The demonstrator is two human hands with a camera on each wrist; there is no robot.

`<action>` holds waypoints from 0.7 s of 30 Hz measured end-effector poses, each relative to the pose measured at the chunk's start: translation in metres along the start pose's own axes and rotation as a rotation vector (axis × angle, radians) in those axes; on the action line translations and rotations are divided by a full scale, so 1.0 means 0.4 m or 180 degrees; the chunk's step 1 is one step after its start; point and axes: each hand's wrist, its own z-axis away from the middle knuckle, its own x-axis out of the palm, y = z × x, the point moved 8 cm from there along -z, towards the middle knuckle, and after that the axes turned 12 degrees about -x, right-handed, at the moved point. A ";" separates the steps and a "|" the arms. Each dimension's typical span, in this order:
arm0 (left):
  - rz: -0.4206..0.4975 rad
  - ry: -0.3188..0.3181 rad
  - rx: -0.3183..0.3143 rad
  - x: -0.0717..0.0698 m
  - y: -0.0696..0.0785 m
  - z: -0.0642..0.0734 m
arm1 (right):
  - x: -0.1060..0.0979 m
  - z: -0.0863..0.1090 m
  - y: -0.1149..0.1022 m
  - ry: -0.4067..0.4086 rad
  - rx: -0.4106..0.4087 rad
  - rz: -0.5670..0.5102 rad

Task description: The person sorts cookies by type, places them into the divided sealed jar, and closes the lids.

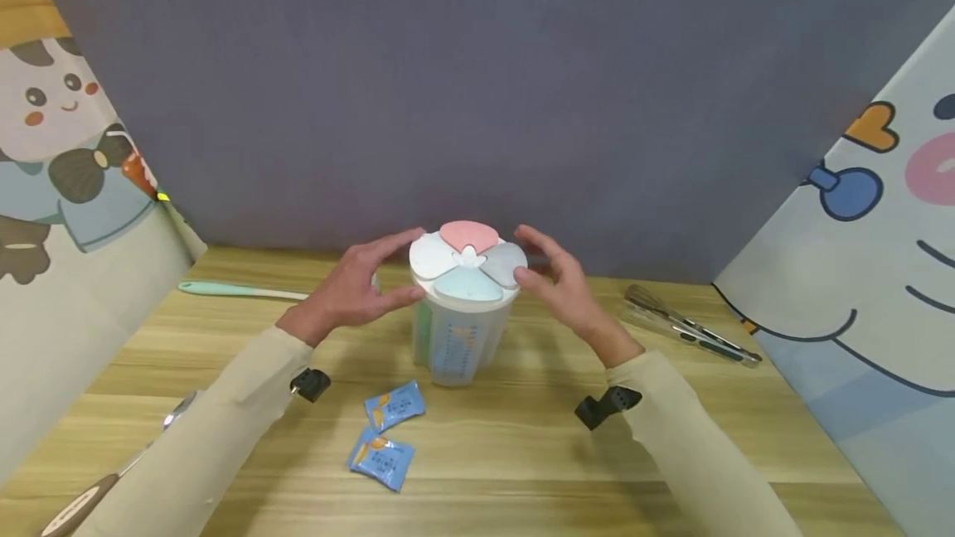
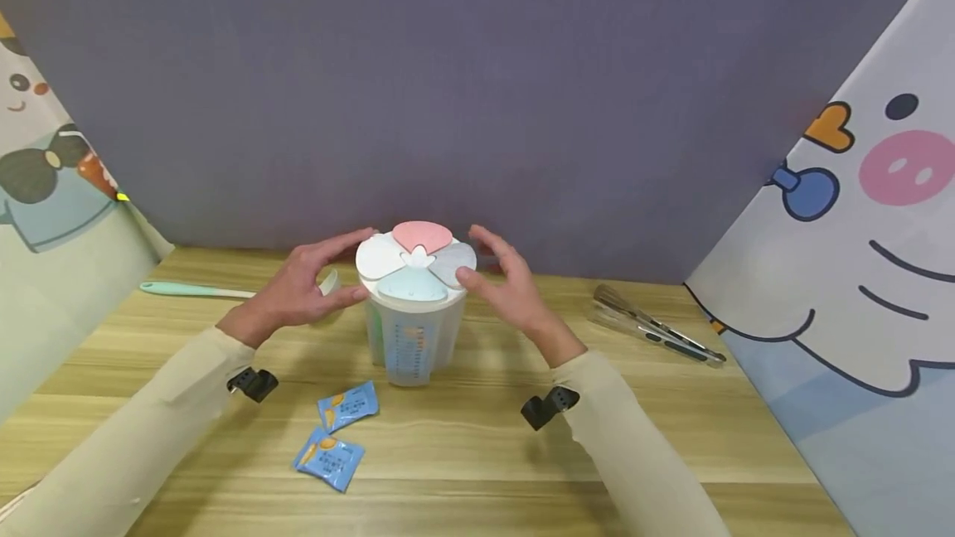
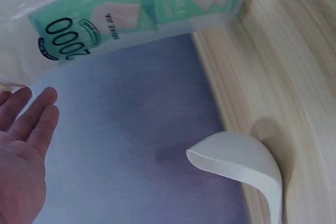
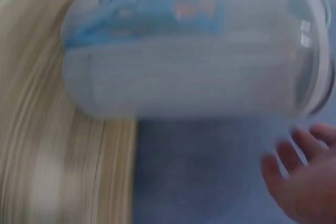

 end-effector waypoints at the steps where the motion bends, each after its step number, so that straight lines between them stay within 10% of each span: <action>1: 0.0001 -0.0004 -0.0020 -0.001 0.002 -0.001 | 0.002 0.001 0.014 -0.0120 0.0144 -0.0167; 7: 0.0050 -0.0028 -0.0212 0.006 0.010 -0.007 | 0.014 0.008 0.063 -0.0519 0.0585 -0.0689; 21: 0.0078 -0.0160 -0.0289 0.001 0.001 -0.009 | 0.010 0.019 0.051 -0.0136 0.0421 -0.0406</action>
